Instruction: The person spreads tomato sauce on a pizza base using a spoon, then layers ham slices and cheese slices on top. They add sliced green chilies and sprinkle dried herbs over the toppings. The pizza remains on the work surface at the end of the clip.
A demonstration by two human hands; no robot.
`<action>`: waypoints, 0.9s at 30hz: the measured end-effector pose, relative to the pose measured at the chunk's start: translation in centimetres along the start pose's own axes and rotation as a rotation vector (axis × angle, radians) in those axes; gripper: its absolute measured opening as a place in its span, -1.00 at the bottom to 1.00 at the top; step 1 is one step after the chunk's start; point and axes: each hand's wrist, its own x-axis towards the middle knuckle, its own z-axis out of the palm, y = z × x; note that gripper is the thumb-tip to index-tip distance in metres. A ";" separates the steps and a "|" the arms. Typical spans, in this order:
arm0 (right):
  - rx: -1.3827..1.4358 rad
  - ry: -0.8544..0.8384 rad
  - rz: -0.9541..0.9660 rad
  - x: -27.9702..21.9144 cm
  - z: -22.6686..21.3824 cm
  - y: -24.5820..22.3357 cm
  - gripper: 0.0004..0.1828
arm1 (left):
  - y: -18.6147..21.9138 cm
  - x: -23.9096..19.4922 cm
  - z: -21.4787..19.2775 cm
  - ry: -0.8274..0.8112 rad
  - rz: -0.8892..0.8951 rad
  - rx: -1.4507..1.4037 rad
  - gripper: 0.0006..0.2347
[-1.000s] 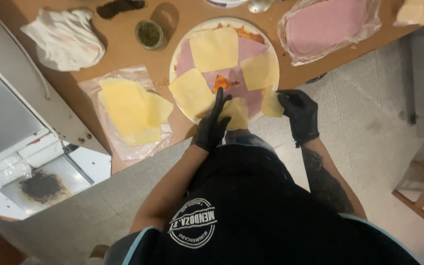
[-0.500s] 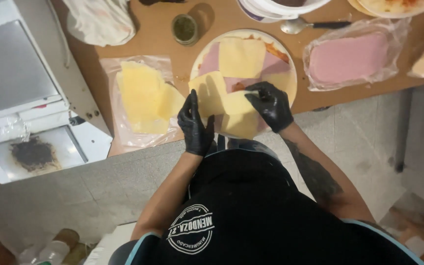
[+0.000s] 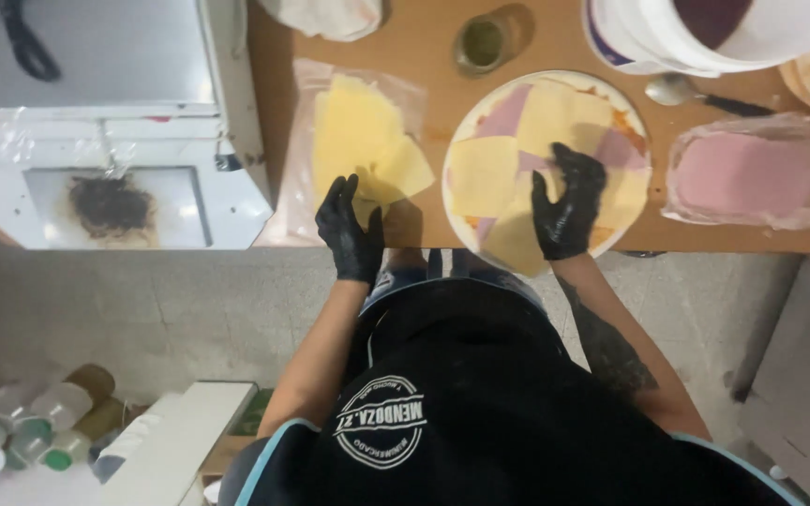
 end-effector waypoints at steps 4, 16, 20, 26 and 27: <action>0.331 -0.203 -0.166 -0.6 6.4 -4.3 -0.60 | -4.5 3.3 0.3 0.080 0.010 -0.049 -0.49; 0.478 -0.336 0.178 -1.9 11.3 -9.1 -0.45 | 2.6 8.5 -0.9 -0.417 -0.120 -0.289 -0.70; 0.606 -0.412 0.486 -4.9 9.7 -7.3 -0.50 | 6.8 8.7 -6.0 -0.449 -0.168 -0.542 -0.68; 0.988 -0.234 0.875 -5.9 2.8 -7.9 -0.21 | 15.0 6.5 -6.6 -0.777 -0.023 -0.578 -0.61; 0.988 -0.214 0.882 -7.0 1.7 -7.1 -0.21 | 14.9 6.0 -4.7 -0.791 -0.009 -0.574 -0.61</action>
